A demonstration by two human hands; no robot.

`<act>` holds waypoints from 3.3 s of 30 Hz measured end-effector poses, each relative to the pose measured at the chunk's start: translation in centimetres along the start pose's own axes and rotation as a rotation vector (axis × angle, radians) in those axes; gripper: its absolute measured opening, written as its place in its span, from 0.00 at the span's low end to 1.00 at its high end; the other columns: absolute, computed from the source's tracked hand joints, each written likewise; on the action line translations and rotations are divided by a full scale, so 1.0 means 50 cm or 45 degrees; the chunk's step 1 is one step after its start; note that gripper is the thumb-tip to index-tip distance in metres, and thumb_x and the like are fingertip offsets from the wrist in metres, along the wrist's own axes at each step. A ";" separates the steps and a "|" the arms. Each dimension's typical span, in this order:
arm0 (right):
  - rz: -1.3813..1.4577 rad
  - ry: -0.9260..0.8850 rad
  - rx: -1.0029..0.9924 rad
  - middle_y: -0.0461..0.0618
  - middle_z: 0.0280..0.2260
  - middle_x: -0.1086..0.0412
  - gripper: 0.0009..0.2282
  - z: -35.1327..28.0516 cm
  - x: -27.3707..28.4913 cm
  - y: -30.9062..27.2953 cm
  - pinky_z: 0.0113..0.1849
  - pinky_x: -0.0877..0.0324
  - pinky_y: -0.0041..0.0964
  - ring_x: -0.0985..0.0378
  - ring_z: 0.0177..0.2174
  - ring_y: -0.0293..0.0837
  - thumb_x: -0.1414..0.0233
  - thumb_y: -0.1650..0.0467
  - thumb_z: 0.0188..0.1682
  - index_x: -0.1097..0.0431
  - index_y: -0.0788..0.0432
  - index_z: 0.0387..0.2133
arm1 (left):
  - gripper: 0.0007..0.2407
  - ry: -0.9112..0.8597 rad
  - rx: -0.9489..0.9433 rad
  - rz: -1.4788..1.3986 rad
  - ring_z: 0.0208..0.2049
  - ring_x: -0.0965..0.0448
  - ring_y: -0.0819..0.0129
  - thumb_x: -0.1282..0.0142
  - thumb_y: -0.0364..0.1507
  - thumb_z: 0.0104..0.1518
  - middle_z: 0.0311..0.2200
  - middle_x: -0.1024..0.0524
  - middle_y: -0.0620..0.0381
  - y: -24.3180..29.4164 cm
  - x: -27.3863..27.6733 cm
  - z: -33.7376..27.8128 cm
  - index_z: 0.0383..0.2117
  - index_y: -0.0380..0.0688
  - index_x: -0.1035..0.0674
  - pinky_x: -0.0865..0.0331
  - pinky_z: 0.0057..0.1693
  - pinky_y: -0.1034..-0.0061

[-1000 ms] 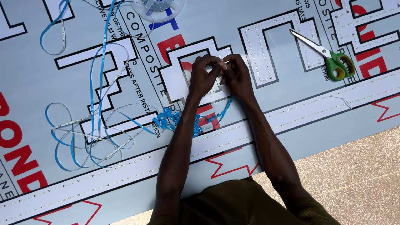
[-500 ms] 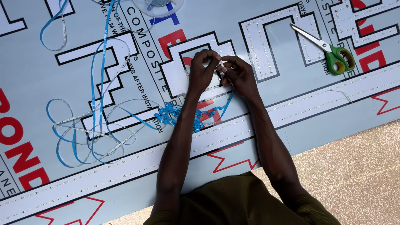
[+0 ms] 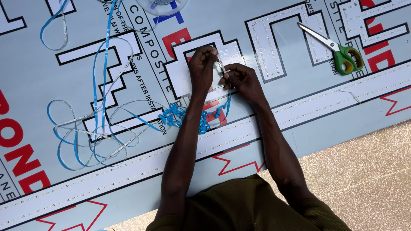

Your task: Applying and cutting LED strips onto a sign letter cutout

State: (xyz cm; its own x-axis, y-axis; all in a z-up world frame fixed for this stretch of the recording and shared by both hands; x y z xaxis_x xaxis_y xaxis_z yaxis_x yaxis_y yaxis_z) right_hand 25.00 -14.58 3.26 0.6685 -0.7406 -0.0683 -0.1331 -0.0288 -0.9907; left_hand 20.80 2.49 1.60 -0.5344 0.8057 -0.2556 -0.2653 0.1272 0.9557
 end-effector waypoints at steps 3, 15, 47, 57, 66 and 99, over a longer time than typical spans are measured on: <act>-0.002 -0.040 0.009 0.60 0.34 0.19 0.10 0.003 0.011 0.019 0.32 0.16 0.34 0.13 0.30 0.43 0.42 0.76 0.64 0.26 0.70 0.56 | 0.03 0.018 -0.025 -0.025 0.39 0.19 0.76 0.39 0.28 0.73 0.28 0.19 0.57 -0.014 0.005 0.002 0.44 0.43 0.17 0.26 0.53 0.75; -0.018 -0.098 -0.095 0.61 0.31 0.19 0.08 -0.008 0.027 0.013 0.31 0.15 0.35 0.12 0.28 0.44 0.44 0.75 0.65 0.25 0.72 0.50 | 0.02 0.001 -0.065 0.116 0.40 0.16 0.77 0.37 0.29 0.72 0.30 0.15 0.59 -0.019 0.006 0.002 0.43 0.47 0.16 0.22 0.53 0.76; -0.791 0.162 0.002 0.49 0.30 0.19 0.21 -0.010 0.042 0.008 0.33 0.31 0.40 0.25 0.27 0.41 0.48 0.65 0.62 0.29 0.55 0.68 | 0.09 -0.145 -0.437 1.018 0.51 0.29 0.57 0.46 0.34 0.70 0.44 0.23 0.59 -0.031 -0.036 0.049 0.37 0.46 0.15 0.31 0.50 0.61; -0.896 0.238 0.017 0.48 0.21 0.30 0.21 -0.011 0.051 0.019 0.30 0.38 0.43 0.37 0.22 0.44 0.48 0.68 0.62 0.29 0.54 0.69 | 0.06 -0.017 -0.342 1.120 0.56 0.29 0.58 0.41 0.36 0.66 0.48 0.24 0.64 -0.067 -0.067 0.045 0.36 0.55 0.13 0.35 0.58 0.56; -0.952 0.262 -0.027 0.53 0.24 0.24 0.22 -0.010 0.076 0.022 0.29 0.37 0.45 0.35 0.21 0.45 0.49 0.69 0.61 0.28 0.56 0.70 | 0.06 0.006 -0.400 1.223 0.56 0.28 0.55 0.42 0.36 0.67 0.50 0.25 0.63 -0.061 -0.082 0.043 0.37 0.55 0.14 0.35 0.55 0.53; -1.314 0.218 -0.252 0.62 0.23 0.49 0.26 0.004 0.068 0.066 0.28 0.42 0.55 0.49 0.25 0.54 0.57 0.71 0.62 0.31 0.43 0.75 | 0.03 -0.089 -0.575 1.488 0.54 0.28 0.54 0.42 0.34 0.66 0.48 0.27 0.60 -0.046 -0.083 0.037 0.37 0.54 0.19 0.37 0.48 0.54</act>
State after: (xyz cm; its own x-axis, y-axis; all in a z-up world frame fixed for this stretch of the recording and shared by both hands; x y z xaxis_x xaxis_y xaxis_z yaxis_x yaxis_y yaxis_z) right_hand 27.00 -17.08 -0.28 0.4159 -0.3798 0.8263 0.3125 -0.7936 -0.5221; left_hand 25.09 -0.06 0.75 -0.5951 0.3334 0.7312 0.0793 -0.8811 0.4662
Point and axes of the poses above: each hand's wrist, its own z-axis towards the middle knuckle, its own x-axis out of the back of the hand, y = z × x, the point moved 2 cm from there along z, towards the middle knuckle
